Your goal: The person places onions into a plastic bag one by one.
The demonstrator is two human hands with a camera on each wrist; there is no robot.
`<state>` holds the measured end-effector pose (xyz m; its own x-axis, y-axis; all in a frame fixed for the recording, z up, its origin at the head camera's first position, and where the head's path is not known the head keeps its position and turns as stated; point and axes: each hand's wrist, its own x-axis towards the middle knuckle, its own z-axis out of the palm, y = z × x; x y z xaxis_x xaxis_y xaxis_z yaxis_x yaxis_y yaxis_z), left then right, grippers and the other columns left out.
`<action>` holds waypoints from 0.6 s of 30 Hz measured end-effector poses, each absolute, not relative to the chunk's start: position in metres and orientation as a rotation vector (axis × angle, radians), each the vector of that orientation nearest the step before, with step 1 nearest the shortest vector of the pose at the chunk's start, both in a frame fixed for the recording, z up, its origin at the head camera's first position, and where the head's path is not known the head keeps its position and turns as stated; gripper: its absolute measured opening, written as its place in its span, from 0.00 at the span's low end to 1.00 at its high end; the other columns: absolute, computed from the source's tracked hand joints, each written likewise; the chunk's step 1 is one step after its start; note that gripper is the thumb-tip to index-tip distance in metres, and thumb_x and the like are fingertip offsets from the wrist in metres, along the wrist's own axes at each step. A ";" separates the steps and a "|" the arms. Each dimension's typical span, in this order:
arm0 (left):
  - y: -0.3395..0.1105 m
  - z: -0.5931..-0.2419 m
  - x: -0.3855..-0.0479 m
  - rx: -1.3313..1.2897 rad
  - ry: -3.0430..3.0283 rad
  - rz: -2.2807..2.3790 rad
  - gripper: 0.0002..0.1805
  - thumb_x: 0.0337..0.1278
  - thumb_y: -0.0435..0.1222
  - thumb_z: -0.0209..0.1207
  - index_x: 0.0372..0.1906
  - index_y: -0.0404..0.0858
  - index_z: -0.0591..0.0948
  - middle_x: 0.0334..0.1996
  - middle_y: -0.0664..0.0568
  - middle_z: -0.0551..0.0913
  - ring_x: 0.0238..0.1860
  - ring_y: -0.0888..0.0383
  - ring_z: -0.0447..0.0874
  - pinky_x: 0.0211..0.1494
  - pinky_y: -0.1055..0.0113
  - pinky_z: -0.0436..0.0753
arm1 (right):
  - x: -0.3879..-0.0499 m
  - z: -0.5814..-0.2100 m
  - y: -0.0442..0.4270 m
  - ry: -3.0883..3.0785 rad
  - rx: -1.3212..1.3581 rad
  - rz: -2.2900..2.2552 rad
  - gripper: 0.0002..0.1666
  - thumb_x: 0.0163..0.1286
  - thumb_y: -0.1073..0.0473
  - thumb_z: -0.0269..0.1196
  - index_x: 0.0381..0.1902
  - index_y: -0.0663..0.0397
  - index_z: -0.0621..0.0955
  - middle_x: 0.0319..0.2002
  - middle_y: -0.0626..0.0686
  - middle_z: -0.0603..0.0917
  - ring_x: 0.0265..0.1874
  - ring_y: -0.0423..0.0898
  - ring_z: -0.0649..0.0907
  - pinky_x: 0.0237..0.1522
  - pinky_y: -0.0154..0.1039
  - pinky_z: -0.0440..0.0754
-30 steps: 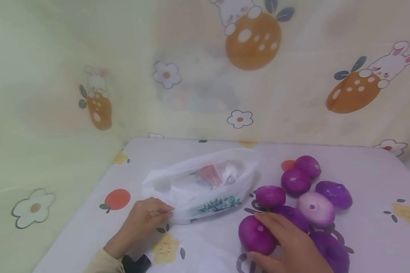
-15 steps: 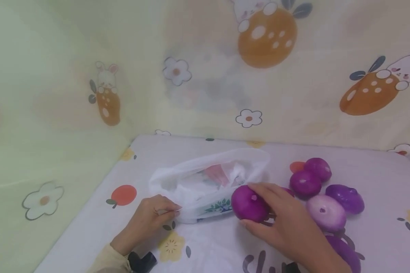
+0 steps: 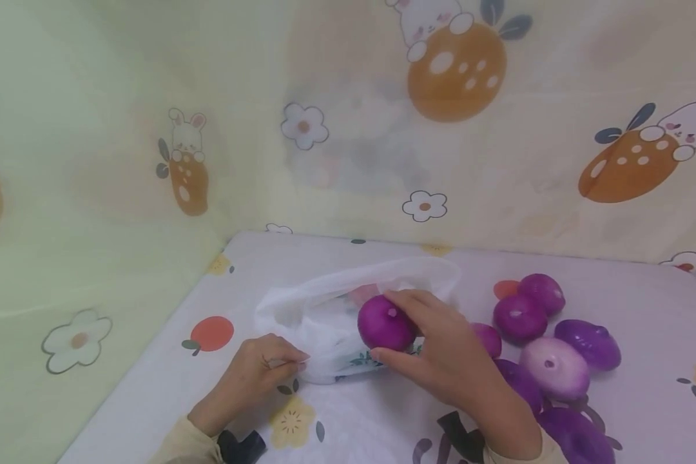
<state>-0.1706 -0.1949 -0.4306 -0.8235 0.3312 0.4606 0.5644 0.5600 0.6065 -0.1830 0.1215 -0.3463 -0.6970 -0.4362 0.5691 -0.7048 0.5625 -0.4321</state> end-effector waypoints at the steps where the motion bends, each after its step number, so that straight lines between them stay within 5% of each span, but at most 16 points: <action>1: -0.195 -0.431 -0.171 -0.737 -2.504 -1.127 0.10 0.52 0.26 0.74 0.39 0.40 0.93 0.34 0.56 0.92 0.37 0.64 0.86 0.38 0.72 0.83 | -0.185 -0.347 0.118 -2.396 0.941 0.941 0.43 0.51 0.54 0.84 0.66 0.51 0.81 0.58 0.48 0.84 0.47 0.42 0.84 0.38 0.33 0.87; 18: -0.195 -0.430 -0.171 -0.775 -2.484 -1.117 0.10 0.52 0.25 0.73 0.39 0.40 0.93 0.33 0.56 0.92 0.36 0.64 0.85 0.38 0.73 0.82 | -0.209 -0.355 0.084 -2.418 1.010 1.065 0.42 0.54 0.53 0.83 0.66 0.56 0.81 0.59 0.52 0.84 0.53 0.48 0.85 0.44 0.39 0.89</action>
<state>-0.1711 -0.1953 -0.4302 -0.8059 0.3487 0.4784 0.5893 0.5498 0.5920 -0.2094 0.0836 -0.3550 -0.7027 -0.4797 0.5255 -0.7115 0.4749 -0.5180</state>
